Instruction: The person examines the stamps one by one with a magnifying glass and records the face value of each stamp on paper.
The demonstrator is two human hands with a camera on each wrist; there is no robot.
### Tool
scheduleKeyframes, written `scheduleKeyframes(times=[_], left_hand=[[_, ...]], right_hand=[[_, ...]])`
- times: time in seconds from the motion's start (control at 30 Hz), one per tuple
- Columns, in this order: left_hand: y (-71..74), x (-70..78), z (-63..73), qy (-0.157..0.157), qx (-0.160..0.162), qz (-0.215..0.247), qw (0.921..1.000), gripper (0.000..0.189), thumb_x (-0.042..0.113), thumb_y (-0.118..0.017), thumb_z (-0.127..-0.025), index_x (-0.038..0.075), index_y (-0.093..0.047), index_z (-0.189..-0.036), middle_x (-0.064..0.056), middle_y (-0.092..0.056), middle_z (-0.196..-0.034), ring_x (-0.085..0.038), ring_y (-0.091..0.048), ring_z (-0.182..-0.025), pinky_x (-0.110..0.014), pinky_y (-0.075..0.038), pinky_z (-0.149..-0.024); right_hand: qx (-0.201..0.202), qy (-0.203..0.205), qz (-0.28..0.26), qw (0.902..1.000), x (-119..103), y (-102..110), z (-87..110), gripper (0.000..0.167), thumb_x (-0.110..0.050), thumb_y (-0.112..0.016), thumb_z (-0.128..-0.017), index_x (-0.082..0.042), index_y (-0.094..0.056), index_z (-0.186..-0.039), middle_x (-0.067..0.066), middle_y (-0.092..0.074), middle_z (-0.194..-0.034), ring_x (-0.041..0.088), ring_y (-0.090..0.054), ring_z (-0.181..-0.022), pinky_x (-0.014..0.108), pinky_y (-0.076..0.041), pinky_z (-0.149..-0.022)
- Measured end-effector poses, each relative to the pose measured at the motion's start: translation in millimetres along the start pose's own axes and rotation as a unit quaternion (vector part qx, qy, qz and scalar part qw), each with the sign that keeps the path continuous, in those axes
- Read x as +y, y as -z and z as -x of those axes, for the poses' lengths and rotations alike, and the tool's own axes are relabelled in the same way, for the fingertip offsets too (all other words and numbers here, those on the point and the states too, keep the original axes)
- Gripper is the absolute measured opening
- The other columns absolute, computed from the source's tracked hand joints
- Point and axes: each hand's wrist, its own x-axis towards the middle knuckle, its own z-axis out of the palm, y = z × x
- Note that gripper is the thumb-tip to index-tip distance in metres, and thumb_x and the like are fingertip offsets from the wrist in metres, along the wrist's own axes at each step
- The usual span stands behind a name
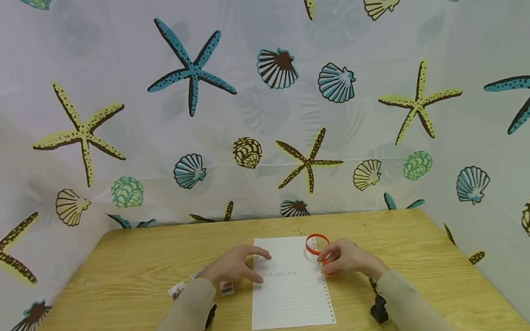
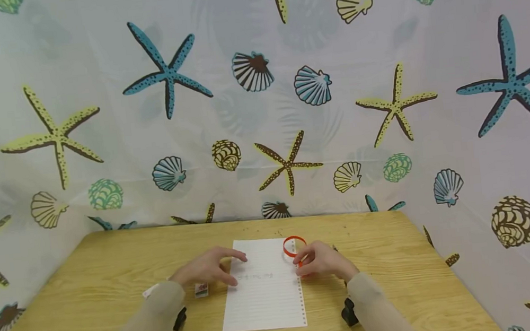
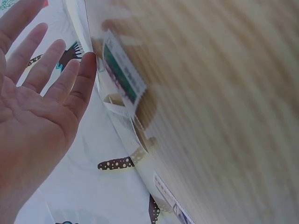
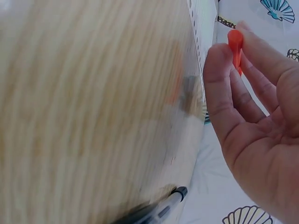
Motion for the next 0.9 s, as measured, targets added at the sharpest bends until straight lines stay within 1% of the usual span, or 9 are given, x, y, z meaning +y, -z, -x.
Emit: scheduleKeyframes(times=[0.03,0.17,0.27,0.3,0.43,0.5,0.6,0.73,0.9], left_hand=[[-0.6,0.9,-0.9,0.002,-0.002,-0.003,1.0,0.054,0.018,-0.085,-0.076,0.022,-0.066,-0.126,-0.006,-0.051,-0.146,-0.028,-0.042,-0.135,-0.052,-0.038,-0.107],[-3.1,4.1,-3.4,0.013,-0.015,-0.002,0.9998,0.056,0.015,-0.085,-0.076,0.02,-0.065,-0.128,-0.004,-0.05,-0.148,-0.029,-0.041,-0.135,-0.053,-0.037,-0.108],[-4.4,6.5,-3.8,0.015,-0.022,-0.007,0.9996,0.057,0.013,-0.085,-0.076,0.02,-0.065,-0.129,-0.004,-0.049,-0.149,-0.031,-0.041,-0.136,-0.052,-0.039,-0.107],[-4.5,7.4,-3.7,0.016,-0.023,-0.006,0.9996,0.057,0.013,-0.085,-0.076,0.019,-0.065,-0.129,-0.003,-0.049,-0.149,-0.031,-0.039,-0.14,-0.052,-0.038,-0.109],[-4.8,9.7,-3.3,0.02,-0.033,0.002,0.9992,0.055,0.01,-0.085,-0.074,0.017,-0.067,-0.125,-0.005,-0.048,-0.15,-0.034,-0.034,-0.143,-0.053,-0.035,-0.111],[-5.2,9.6,-3.3,0.025,-0.038,0.003,0.999,0.055,0.01,-0.086,-0.073,0.018,-0.067,-0.124,-0.005,-0.048,-0.15,-0.034,-0.032,-0.145,-0.053,-0.033,-0.113],[-6.3,7.8,-4.1,0.03,-0.04,-0.009,0.9987,0.054,0.011,-0.087,-0.072,0.02,-0.068,-0.122,-0.004,-0.048,-0.15,-0.033,-0.032,-0.145,-0.053,-0.031,-0.114],[-7.6,5.6,-6.6,0.029,-0.043,-0.027,0.9983,0.053,0.014,-0.087,-0.071,0.022,-0.068,-0.121,-0.003,-0.047,-0.15,-0.031,-0.032,-0.146,-0.052,-0.029,-0.116],[-8.2,3.8,-9.1,0.027,-0.054,-0.039,0.9974,0.051,0.016,-0.088,-0.072,0.022,-0.069,-0.119,-0.002,-0.047,-0.151,-0.03,-0.031,-0.146,-0.052,-0.028,-0.117]], right_hand=[[-0.001,-0.002,-0.004,1.0,1,1,1.0,0.024,-0.009,-0.076,-0.084,0.0,-0.072,-0.106,0.005,-0.071,-0.082,0.01,-0.062,-0.068,0.026,-0.055,-0.065],[-0.001,0.0,-0.008,1.0,7,5,5.2,0.027,-0.011,-0.076,-0.085,0.001,-0.071,-0.109,0.008,-0.072,-0.084,0.012,-0.066,-0.068,0.027,-0.056,-0.065],[0.002,0.007,-0.007,1.0,11,9,8.3,0.027,-0.011,-0.074,-0.087,0.003,-0.07,-0.11,0.011,-0.072,-0.09,0.014,-0.068,-0.071,0.029,-0.057,-0.066],[0.003,0.008,-0.007,0.9999,13,10,9.1,0.027,-0.011,-0.074,-0.087,0.003,-0.07,-0.11,0.012,-0.072,-0.093,0.015,-0.068,-0.073,0.03,-0.058,-0.067],[0.007,0.002,-0.003,1.0,17,15,11.5,0.025,-0.01,-0.073,-0.088,0.003,-0.069,-0.109,0.012,-0.07,-0.1,0.016,-0.067,-0.076,0.03,-0.058,-0.069],[0.008,-0.008,-0.002,0.9999,19,16,12.3,0.024,-0.01,-0.073,-0.088,0.003,-0.07,-0.108,0.011,-0.069,-0.098,0.015,-0.066,-0.076,0.03,-0.058,-0.069],[0.01,-0.019,-0.004,0.9998,21,18,12.7,0.024,-0.01,-0.074,-0.087,0.003,-0.07,-0.107,0.01,-0.068,-0.094,0.014,-0.066,-0.074,0.03,-0.058,-0.068],[0.01,-0.027,-0.017,0.9994,24,20,12.8,0.024,-0.01,-0.074,-0.087,0.003,-0.07,-0.107,0.01,-0.068,-0.095,0.014,-0.067,-0.072,0.031,-0.059,-0.067],[-0.005,-0.03,-0.027,0.9992,26,24,11.4,0.024,-0.012,-0.074,-0.088,0.003,-0.069,-0.106,0.008,-0.07,-0.094,0.014,-0.067,-0.07,0.031,-0.058,-0.065]])
